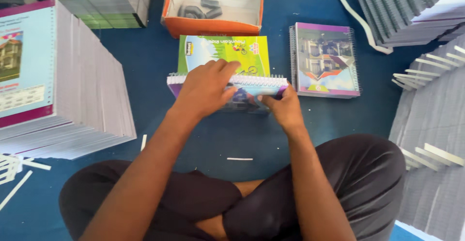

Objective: The person sits on the floor and binds spiral notebooks by hand. They insert a plastic spiral coil into the punched holes of a notebook, then place the finished notebook into a stack.

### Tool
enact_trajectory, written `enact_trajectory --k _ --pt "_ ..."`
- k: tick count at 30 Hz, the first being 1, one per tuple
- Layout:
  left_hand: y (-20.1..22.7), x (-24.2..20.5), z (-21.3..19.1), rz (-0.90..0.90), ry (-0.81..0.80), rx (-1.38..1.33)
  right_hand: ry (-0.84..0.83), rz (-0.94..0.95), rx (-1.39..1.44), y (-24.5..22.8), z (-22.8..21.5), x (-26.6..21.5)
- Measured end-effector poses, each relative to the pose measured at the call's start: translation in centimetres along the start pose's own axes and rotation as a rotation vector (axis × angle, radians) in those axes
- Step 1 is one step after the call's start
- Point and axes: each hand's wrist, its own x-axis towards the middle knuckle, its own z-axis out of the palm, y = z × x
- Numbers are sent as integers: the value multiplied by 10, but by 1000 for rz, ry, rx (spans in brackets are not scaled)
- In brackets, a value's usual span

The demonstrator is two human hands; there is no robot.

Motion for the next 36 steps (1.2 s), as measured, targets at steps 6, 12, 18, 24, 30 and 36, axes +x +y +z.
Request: enact_trajectory --k 6,12,18,24,30,36 --pt "1 25 11 -27 -309 127 20 72 -32 -2 -5 1" --pt "2 25 13 10 -305 95 47 77 -166 -4 -10 0" --pt "20 35 -9 -47 -292 -45 154 -36 26 -13 -39 3" --pt "35 80 -35 -50 -45 -393 448 3 -1 -38 -109 18" --pt "39 143 -29 125 123 -741 89 335 543 -71 -150 63" --pt "39 187 10 -158 233 -1087 -262 107 552 -100 -168 69"
